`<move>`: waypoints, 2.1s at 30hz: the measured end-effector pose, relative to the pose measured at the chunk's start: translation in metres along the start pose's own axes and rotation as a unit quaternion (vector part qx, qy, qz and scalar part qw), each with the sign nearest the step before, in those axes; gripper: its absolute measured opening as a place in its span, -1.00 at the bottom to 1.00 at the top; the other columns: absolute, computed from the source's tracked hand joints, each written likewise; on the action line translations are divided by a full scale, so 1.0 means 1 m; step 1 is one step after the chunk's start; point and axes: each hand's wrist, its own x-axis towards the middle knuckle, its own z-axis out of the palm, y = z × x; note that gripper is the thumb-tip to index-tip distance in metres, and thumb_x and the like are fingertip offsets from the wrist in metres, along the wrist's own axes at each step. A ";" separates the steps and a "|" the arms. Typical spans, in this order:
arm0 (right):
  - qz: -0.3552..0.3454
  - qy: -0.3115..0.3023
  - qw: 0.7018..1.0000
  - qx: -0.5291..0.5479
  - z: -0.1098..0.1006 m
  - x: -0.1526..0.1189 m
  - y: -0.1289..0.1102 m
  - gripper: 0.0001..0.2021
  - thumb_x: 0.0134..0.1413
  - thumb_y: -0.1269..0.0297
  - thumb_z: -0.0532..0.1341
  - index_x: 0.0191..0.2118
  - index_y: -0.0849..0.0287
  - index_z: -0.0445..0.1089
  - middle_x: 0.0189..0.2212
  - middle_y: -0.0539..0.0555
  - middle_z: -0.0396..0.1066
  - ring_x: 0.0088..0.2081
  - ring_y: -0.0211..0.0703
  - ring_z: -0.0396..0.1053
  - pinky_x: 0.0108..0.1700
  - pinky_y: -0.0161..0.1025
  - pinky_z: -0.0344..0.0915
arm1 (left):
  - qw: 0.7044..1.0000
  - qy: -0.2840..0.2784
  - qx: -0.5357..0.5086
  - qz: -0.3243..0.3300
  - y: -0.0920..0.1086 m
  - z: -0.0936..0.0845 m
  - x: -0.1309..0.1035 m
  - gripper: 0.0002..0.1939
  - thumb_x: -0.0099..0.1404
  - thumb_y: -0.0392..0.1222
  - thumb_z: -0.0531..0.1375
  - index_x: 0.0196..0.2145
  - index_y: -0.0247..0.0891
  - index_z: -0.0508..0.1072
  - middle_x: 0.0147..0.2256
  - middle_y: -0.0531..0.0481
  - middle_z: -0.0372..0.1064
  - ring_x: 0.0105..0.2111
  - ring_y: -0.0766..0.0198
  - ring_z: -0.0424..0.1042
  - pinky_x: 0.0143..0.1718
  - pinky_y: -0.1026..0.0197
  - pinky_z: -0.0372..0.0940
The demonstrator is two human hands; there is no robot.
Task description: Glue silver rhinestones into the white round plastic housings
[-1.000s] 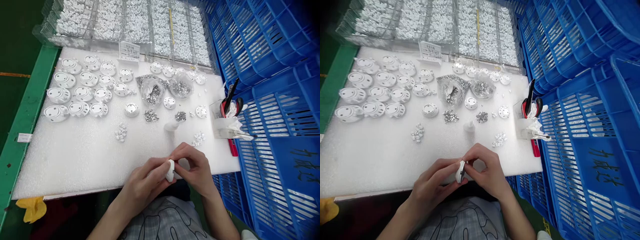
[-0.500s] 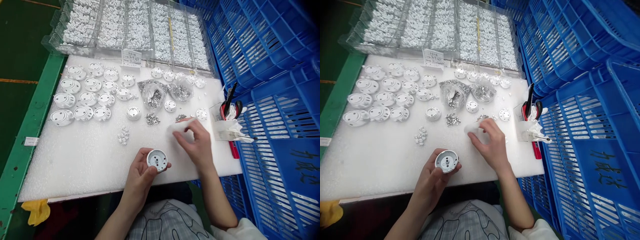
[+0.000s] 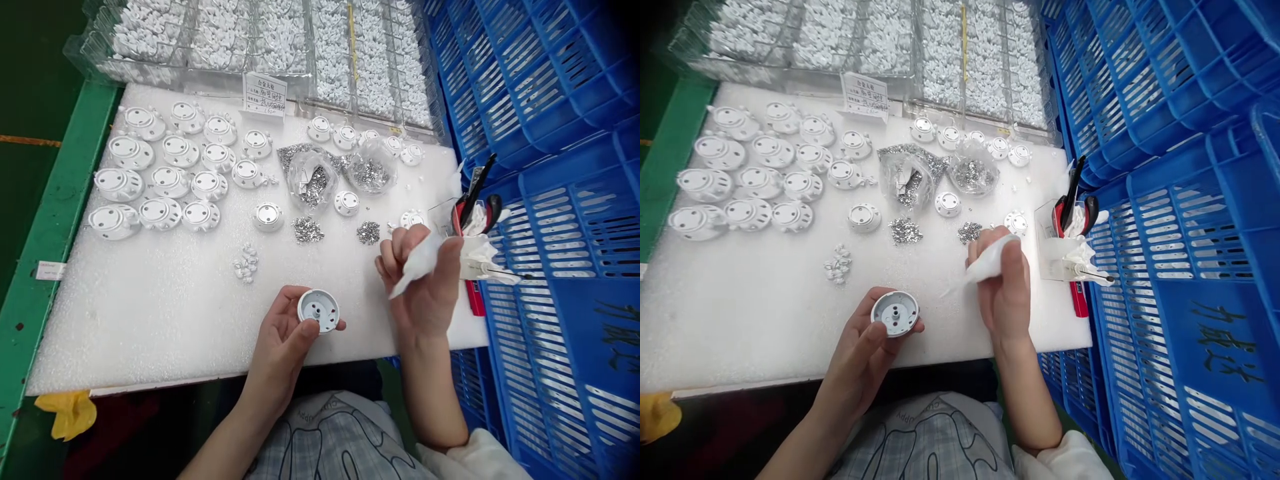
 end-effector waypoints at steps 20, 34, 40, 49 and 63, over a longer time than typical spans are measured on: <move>-0.222 -0.002 0.944 -0.245 0.005 -0.027 0.016 -0.48 0.36 0.05 0.26 -0.57 0.07 0.07 -0.63 -0.11 -0.07 -0.59 -0.29 -0.05 -0.50 -0.16 -0.19 | 1.000 0.007 0.027 -0.005 0.007 0.008 0.001 -0.42 0.02 0.22 0.57 -0.24 -0.19 0.46 -0.44 0.07 0.50 -0.43 0.28 0.50 -0.28 0.26 0.42; -0.237 -0.003 0.938 -0.253 0.005 -0.027 0.016 -0.49 0.36 0.09 0.26 -0.56 0.08 0.05 -0.62 -0.10 -0.07 -0.59 -0.30 -0.05 -0.50 -0.16 -0.18 | 0.999 0.006 0.045 -0.007 0.007 0.006 0.001 -0.42 0.06 0.24 0.55 -0.23 -0.19 0.46 -0.43 0.05 0.52 -0.40 0.26 0.51 -0.33 0.29 0.42; -0.243 -0.002 0.936 -0.254 0.005 -0.027 0.018 -0.50 0.35 0.10 0.26 -0.56 0.07 0.05 -0.61 -0.10 -0.07 -0.58 -0.30 -0.06 -0.50 -0.16 -0.17 | 0.999 0.001 0.035 -0.003 0.006 0.007 0.002 -0.45 0.07 0.21 0.56 -0.23 -0.19 0.47 -0.44 0.05 0.53 -0.41 0.29 0.51 -0.32 0.31 0.42; -0.243 -0.001 0.938 -0.247 0.004 -0.027 0.019 -0.50 0.34 0.12 0.28 -0.57 0.09 0.07 -0.61 -0.11 -0.07 -0.58 -0.31 -0.07 -0.50 -0.15 -0.20 | 1.000 -0.008 0.016 -0.001 0.005 0.006 0.001 -0.47 0.07 0.18 0.57 -0.23 -0.19 0.48 -0.42 0.09 0.51 -0.45 0.37 0.50 -0.30 0.35 0.41; -0.043 0.080 0.995 -0.035 0.005 -0.010 0.013 -0.49 0.20 -0.33 0.26 -0.42 0.04 0.30 -0.53 -0.10 0.08 -0.52 -0.25 0.15 -0.49 -0.25 0.12 | 1.000 -0.012 0.008 0.003 0.002 0.001 0.001 -0.53 0.16 0.16 0.53 -0.22 -0.20 0.51 -0.39 0.08 0.51 -0.38 0.37 0.50 -0.24 0.39 0.40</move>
